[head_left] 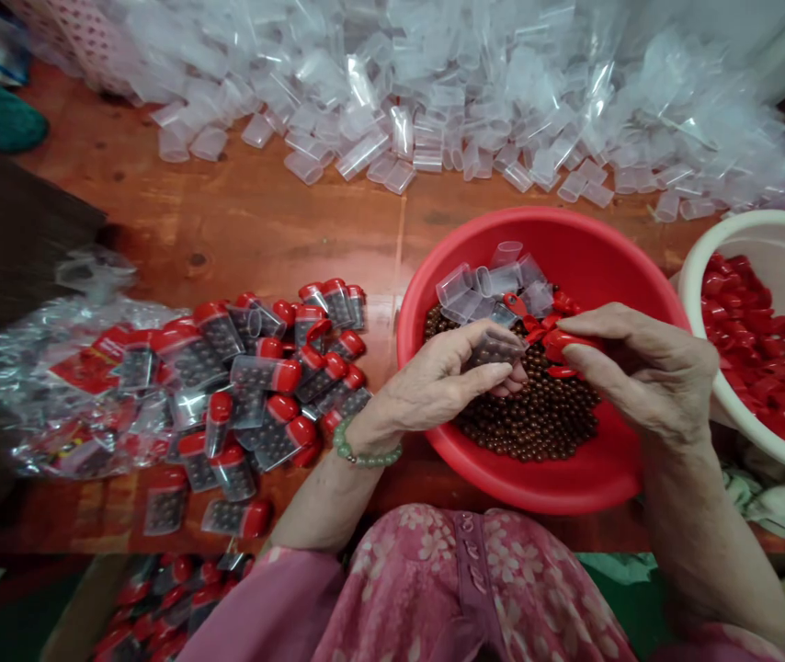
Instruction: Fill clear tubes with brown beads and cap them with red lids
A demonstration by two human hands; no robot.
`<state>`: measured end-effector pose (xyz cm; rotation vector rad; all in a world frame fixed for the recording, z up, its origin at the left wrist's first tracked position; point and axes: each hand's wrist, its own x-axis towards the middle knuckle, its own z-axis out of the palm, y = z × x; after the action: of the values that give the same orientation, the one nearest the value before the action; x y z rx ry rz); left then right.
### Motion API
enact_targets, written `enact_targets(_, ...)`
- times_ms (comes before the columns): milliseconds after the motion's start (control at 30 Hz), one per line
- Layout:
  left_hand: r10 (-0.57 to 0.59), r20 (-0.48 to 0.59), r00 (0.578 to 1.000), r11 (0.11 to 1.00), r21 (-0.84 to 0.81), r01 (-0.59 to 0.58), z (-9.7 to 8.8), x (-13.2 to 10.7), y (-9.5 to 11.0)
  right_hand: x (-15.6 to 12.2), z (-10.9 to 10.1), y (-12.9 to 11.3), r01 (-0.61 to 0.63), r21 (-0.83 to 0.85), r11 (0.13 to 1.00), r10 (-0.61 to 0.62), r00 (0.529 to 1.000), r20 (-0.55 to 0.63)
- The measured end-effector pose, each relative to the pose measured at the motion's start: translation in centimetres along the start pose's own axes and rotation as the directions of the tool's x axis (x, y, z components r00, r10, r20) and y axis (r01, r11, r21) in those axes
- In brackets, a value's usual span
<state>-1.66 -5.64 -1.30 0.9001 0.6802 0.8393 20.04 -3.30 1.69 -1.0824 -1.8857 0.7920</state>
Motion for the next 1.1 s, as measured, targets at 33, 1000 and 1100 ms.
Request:
enact_targets(33,0.008,-0.009,1.0,1.0,-0.01,-0.008,-0.1,0.0,0.0,-0.1,-0.2,0.1,-0.007,0.0,1.0,0.007,1.0,-0.021)
enact_targets(1000,0.076,0.03,0.997,0.992,0.103,-0.079,0.6,0.0,-0.5,0.6,4.0,0.0,0.166,0.108,0.98,-0.164,0.986,-0.031)
enact_targets(1100,0.064,0.045,0.997,0.997,0.042,-0.066,0.2,0.1,-0.4,0.9,3.4,0.5,0.295,0.007,0.956,-0.295,0.954,0.054)
